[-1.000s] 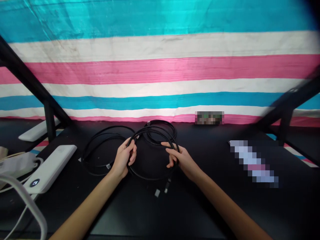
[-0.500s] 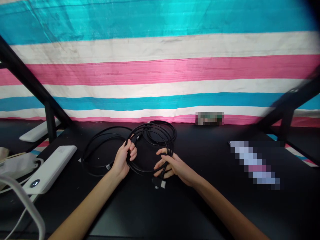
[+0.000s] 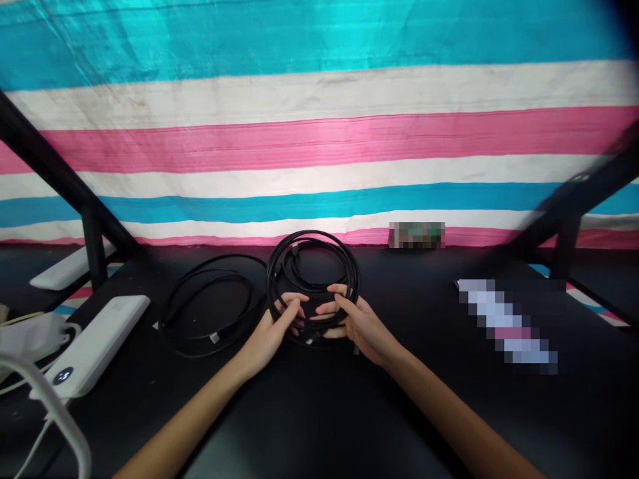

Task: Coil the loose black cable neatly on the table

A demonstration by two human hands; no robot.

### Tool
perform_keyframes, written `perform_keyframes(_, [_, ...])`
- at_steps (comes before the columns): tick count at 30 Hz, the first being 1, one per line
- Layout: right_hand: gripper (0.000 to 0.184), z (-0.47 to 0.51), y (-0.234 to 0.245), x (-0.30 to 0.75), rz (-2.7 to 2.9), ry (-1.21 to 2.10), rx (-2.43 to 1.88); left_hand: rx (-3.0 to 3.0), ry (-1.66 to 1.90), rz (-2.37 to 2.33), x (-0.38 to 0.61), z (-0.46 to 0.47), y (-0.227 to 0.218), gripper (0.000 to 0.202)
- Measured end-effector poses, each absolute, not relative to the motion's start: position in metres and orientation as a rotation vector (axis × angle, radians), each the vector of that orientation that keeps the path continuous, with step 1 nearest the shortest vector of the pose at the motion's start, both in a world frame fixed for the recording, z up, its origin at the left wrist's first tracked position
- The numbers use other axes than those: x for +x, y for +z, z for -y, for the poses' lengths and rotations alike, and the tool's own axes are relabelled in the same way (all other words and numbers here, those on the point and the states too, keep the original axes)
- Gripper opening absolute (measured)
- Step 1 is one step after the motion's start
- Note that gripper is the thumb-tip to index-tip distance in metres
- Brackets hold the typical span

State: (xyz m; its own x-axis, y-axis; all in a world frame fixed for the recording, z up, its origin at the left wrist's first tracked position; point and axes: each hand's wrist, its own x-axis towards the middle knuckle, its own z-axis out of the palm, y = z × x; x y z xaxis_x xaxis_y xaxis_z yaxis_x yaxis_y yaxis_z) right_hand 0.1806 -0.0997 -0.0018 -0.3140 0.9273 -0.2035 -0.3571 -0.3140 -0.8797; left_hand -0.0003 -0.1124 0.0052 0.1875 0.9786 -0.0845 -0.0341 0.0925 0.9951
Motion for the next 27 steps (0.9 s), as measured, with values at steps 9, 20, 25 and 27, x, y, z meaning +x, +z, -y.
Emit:
perform_keyframes(9, [0.033,0.1,-0.002,0.181,0.955,1.777,-0.765,1.155,1.014,-1.134,-0.003,0.11,0.006,0.05])
perform_keyframes(20, [0.028,0.102,-0.003,0.185,1.138,1.816,-0.728,0.832,0.82,-1.022,-0.011,0.107,0.011,0.046])
perform_keyframes(25, [0.031,0.101,-0.001,0.185,1.103,1.81,-0.772,0.766,0.732,-0.981,-0.013,0.107,0.013,0.033])
perform_keyframes(27, [0.032,0.102,0.001,0.185,1.118,1.789,-0.846,0.77,0.735,-0.988,-0.013,0.108,0.014,0.035])
